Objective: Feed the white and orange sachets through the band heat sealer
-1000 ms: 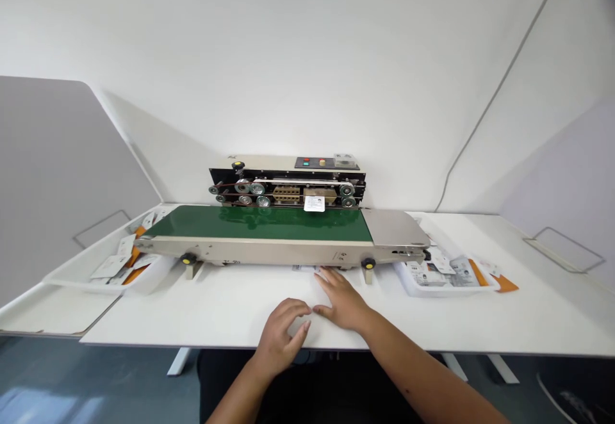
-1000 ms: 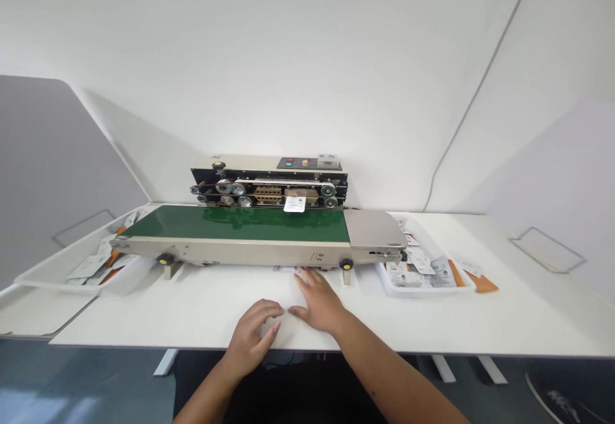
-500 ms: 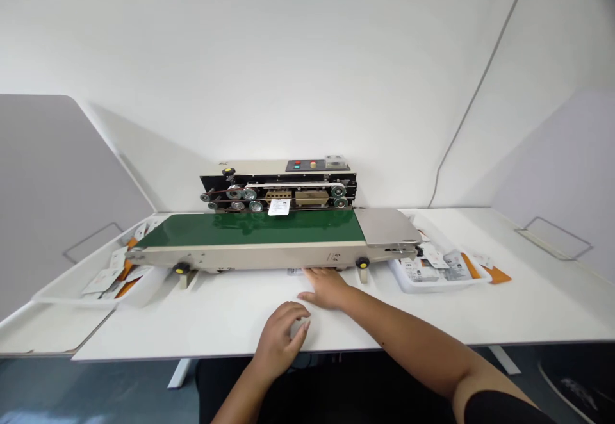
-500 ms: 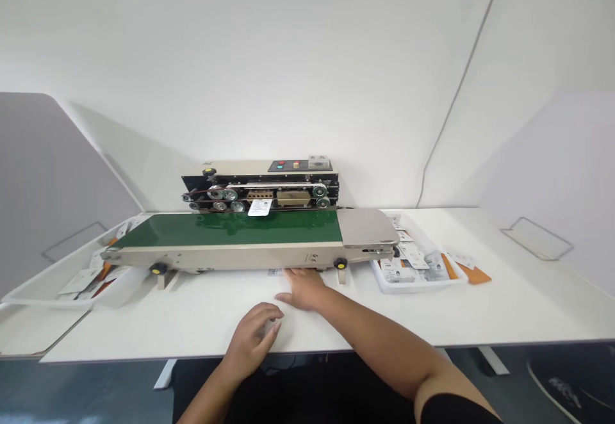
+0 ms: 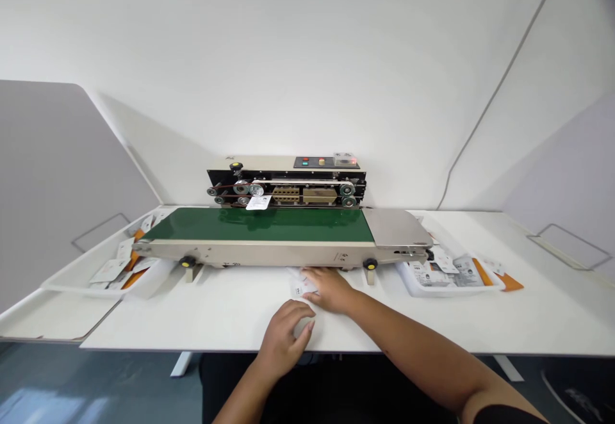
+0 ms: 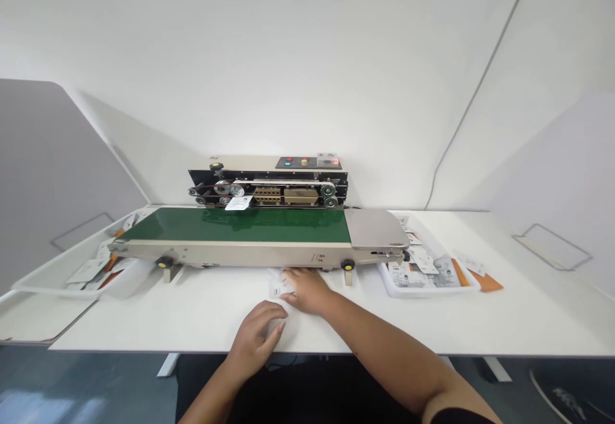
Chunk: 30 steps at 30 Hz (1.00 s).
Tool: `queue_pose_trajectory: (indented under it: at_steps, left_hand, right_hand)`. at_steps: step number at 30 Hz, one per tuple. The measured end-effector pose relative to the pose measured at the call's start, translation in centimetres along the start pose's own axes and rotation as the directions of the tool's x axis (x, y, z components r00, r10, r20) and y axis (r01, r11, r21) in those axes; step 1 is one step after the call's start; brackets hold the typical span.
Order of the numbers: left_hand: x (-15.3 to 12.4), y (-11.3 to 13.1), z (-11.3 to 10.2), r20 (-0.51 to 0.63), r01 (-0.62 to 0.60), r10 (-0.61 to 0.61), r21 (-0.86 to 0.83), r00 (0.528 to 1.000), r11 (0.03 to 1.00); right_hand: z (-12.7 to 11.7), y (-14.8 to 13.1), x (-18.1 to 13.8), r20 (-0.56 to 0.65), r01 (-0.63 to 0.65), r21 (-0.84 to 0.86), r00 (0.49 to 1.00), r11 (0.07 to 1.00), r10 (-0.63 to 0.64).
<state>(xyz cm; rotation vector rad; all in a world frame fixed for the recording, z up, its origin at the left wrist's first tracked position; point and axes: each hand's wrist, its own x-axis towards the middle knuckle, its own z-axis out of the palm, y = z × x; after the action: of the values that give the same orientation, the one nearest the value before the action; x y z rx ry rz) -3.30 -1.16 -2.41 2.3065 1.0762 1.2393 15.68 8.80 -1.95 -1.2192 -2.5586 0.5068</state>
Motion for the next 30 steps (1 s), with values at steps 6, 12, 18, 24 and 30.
queue_pose_trajectory:
  at_steps: [6, 12, 18, 24, 30]
  left_hand:
    - [0.0, -0.3, 0.0, -0.042, 0.016, -0.014, 0.034, 0.999, 0.999]
    - [-0.2, -1.7, 0.8, -0.108, 0.168, -0.152, 0.160, 0.983, 0.973]
    - [-0.1, -2.8, 1.6, -0.115, 0.262, -0.246, 0.150, 0.962, 0.953]
    - [-0.2, -2.2, 1.1, -0.144, 0.360, -0.359, -0.021, 0.922, 0.933]
    - [-0.6, -2.0, 0.9, -0.182, 0.496, -0.521, -0.166, 0.834, 0.852]
  right_hand:
    - [1.3, -0.5, -0.9, 0.002, 0.253, -0.081, 0.967, 0.964, -0.253]
    - [2.2, 0.0, -1.0, -0.043, 0.421, -0.278, 0.892, 0.863, -0.449]
    - [1.4, 0.4, -1.4, -0.291, 0.471, -0.406, 0.746, 0.783, -0.599]
    - [-0.1, 1.1, -1.9, -0.437, 0.490, -0.322, 0.682, 0.810, -0.586]
    - [0.2, 1.8, -1.6, -0.464, 0.403, 0.140, 0.834, 0.905, -0.299]
